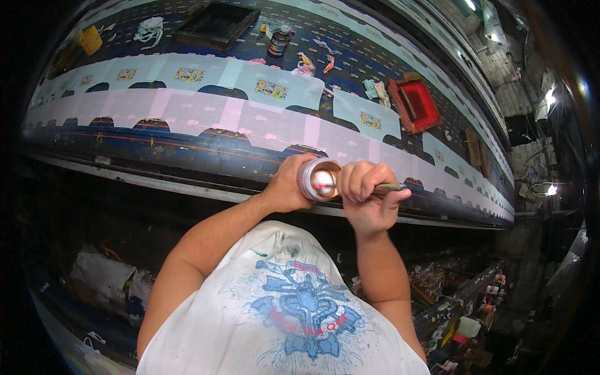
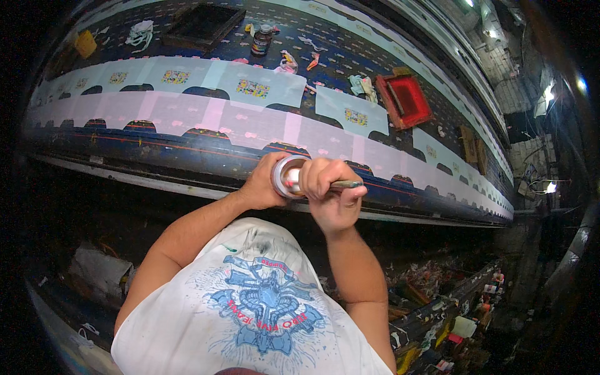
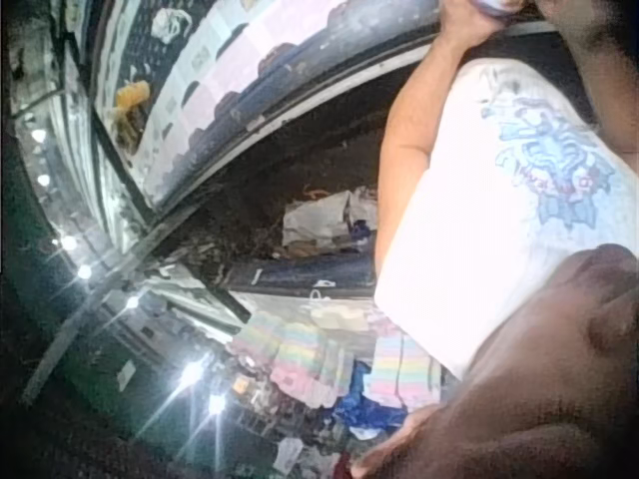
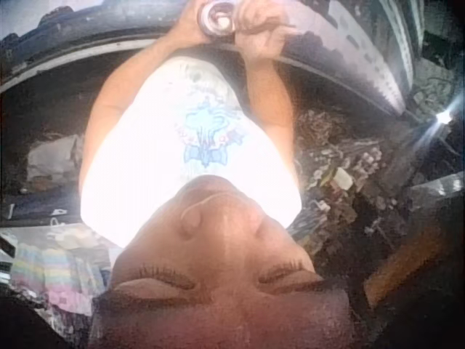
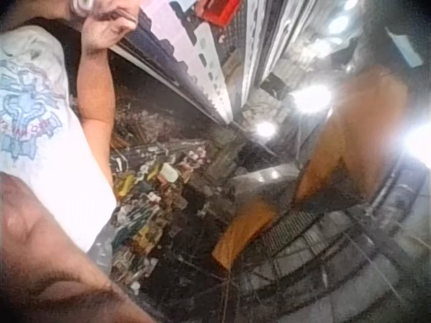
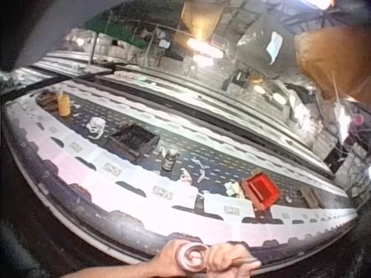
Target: The person mixes paint in a small container using a stick, adds more paint from a bottle, and stirs again. The person then pours the mixed paint into a larger container and continues stirring.
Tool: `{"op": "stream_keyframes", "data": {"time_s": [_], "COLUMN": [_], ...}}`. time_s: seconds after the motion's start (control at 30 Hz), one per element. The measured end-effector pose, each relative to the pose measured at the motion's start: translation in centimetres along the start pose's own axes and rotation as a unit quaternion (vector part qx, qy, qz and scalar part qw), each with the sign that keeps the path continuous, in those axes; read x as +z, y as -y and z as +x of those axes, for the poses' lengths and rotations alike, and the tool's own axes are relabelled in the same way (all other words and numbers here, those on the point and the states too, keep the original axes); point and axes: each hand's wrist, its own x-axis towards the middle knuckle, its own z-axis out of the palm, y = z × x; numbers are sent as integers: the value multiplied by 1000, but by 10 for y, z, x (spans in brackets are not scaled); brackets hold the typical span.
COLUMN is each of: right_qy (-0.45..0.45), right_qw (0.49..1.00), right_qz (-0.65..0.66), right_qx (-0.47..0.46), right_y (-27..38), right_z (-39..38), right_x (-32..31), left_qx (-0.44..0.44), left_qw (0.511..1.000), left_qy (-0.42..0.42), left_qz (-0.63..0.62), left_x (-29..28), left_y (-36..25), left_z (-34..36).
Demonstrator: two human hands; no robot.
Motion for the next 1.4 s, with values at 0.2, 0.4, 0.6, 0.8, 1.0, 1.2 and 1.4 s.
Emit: {"op": "stream_keyframes", "data": {"time_s": [0.2, 0.4, 0.6, 0.8, 1.0, 1.2, 1.4], "right_qy": [-63, 24, -88, -66, 39, -49, -25], "right_qw": [994, 998, 995, 991, 998, 998, 994], "right_qz": [-51, -43, -15, -76, -31, -27, -100], "right_qx": [-78, 50, -46, -89, 48, -39, -48], "right_y": [7, 23, -4, 12, 16, -3, 14], "right_z": [15, 8, 5, 17, 4, 5, 11], "right_x": [-4, -16, 14, -4, -15, 6, -13], "left_qx": [-8, 1, -8, 7, 2, 1, 15], "left_qw": [1000, 1000, 1000, 1000, 1000, 1000, 1000], "left_qy": [12, 5, 6, 10, -2, -5, 4], "left_qz": [1, -11, -14, 11, -16, -27, 4], "left_x": [0, -1, 0, 0, 0, 2, 1], "left_y": [-3, -1, -2, 3, 1, 4, 3], "left_z": [3, 2, 1, 2, 2, 1, 3]}}
